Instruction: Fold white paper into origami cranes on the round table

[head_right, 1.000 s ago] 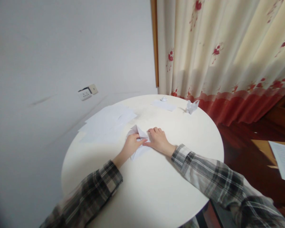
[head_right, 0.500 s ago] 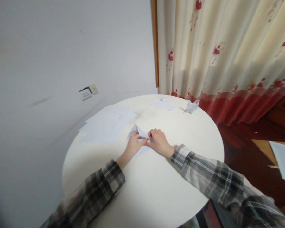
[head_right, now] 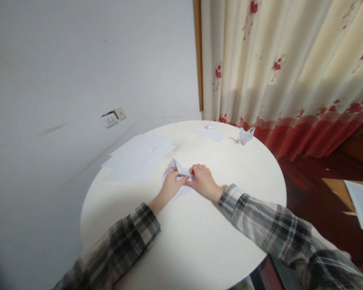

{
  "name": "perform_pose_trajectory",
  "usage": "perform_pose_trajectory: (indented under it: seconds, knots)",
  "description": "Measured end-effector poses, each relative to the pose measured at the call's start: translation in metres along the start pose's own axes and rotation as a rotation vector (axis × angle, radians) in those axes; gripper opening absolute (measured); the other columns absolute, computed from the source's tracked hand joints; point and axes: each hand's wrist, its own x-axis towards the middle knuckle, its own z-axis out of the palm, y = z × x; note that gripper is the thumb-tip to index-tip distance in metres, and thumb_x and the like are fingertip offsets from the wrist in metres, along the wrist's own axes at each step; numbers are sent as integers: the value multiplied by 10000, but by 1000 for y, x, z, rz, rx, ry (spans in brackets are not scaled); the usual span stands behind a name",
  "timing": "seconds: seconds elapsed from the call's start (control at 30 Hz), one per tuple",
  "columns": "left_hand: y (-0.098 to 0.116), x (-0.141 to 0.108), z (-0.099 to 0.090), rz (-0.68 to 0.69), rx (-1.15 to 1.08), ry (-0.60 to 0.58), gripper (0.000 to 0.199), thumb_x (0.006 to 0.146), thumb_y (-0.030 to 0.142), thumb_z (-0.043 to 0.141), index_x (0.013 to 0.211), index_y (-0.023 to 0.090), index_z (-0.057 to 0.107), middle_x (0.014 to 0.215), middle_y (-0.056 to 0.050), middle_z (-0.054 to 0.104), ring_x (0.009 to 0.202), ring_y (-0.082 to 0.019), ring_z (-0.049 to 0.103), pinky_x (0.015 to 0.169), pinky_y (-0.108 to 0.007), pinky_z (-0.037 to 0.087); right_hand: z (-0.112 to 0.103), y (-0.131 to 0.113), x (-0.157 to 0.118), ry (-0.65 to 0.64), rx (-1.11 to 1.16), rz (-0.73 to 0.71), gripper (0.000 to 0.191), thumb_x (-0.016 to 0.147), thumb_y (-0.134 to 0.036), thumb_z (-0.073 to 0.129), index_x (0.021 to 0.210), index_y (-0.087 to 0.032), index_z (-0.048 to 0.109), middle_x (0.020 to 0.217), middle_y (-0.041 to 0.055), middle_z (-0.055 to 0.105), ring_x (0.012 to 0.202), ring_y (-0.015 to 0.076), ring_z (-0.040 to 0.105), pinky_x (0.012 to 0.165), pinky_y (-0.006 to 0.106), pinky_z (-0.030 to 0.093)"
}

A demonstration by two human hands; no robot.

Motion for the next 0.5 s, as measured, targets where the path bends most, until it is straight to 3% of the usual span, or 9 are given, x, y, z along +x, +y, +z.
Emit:
perform_pose_trajectory:
  seconds: [0.5]
  knots:
    - [2,-2,-1,-8,0,1,108,742,211,635,807,143,688,818,-54,697,780,-178,629,736,-290,474,-10,-5,-1,-61,-99,-65,328,796,-502,527,841,-177,522,836,66,569,771,193,490,674,293,337]
